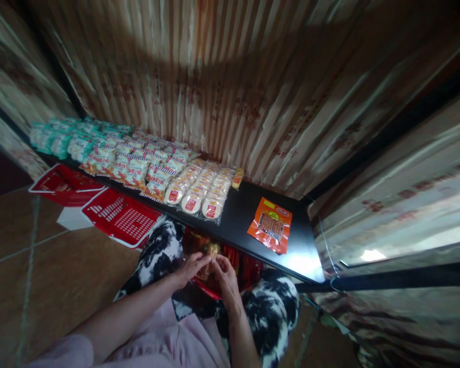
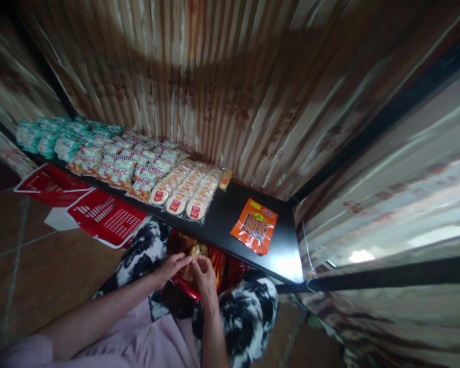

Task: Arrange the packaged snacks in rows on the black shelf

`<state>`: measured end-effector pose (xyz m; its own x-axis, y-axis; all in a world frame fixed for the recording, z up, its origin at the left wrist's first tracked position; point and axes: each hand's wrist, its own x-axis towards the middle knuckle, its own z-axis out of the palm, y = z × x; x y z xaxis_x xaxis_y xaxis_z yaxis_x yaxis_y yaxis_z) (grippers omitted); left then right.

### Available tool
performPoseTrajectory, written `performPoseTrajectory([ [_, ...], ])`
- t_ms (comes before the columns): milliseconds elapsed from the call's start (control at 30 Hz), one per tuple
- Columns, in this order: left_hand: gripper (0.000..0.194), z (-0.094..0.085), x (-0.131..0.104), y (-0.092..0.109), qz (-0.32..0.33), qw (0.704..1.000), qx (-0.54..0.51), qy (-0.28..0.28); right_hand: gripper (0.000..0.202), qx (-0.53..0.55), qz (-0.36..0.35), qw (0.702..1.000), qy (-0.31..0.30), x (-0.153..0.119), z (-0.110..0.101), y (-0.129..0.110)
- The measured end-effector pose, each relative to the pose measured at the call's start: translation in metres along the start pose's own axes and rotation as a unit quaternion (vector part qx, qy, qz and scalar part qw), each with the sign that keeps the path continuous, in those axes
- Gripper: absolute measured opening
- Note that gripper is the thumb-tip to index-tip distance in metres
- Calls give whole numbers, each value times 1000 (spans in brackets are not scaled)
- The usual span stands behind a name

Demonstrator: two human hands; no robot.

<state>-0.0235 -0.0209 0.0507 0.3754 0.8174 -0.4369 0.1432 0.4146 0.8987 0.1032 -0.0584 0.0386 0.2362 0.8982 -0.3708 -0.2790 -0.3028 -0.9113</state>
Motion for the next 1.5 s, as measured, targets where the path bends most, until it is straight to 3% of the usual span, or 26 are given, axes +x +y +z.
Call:
performPoseTrajectory([
  [167, 54, -1, 3, -7, -15, 999, 23, 33, 38, -2, 17, 1000, -5, -3, 0, -2],
  [267, 56, -2, 7, -11, -16, 1000, 12, 21, 38, 3, 24, 1000, -8, -2, -1, -1],
  [400, 50, -5, 10, -16, -7, 1000, 18, 15, 36, -2, 21, 1000, -12, 2, -4, 3],
  [533, 42, -6, 12, -21, -39, 997, 5, 64, 35, 8, 20, 1000, -2, 6, -6, 8],
  [633, 32, -7, 14, -24, -28, 996, -29, 78, 35, 24, 12, 1000, 3, 7, -6, 8],
  [933, 12, -6, 18, -28, -49, 983, -157, 80, 37, 39, 6, 999, 15, 2, -3, 2],
  [1233, 20, -3, 23, -35, -110, 963, -239, 66, 38, -14, -18, 1000, 2, -2, -2, -1],
  [1333, 18, -4, 23, -34, -112, 960, -246, 67, 40, -31, -12, 999, -2, -2, -3, -1],
  [1500, 24, -5, 18, -28, -90, 965, -245, 21, 42, -61, -13, 998, -7, 1, -5, 3],
])
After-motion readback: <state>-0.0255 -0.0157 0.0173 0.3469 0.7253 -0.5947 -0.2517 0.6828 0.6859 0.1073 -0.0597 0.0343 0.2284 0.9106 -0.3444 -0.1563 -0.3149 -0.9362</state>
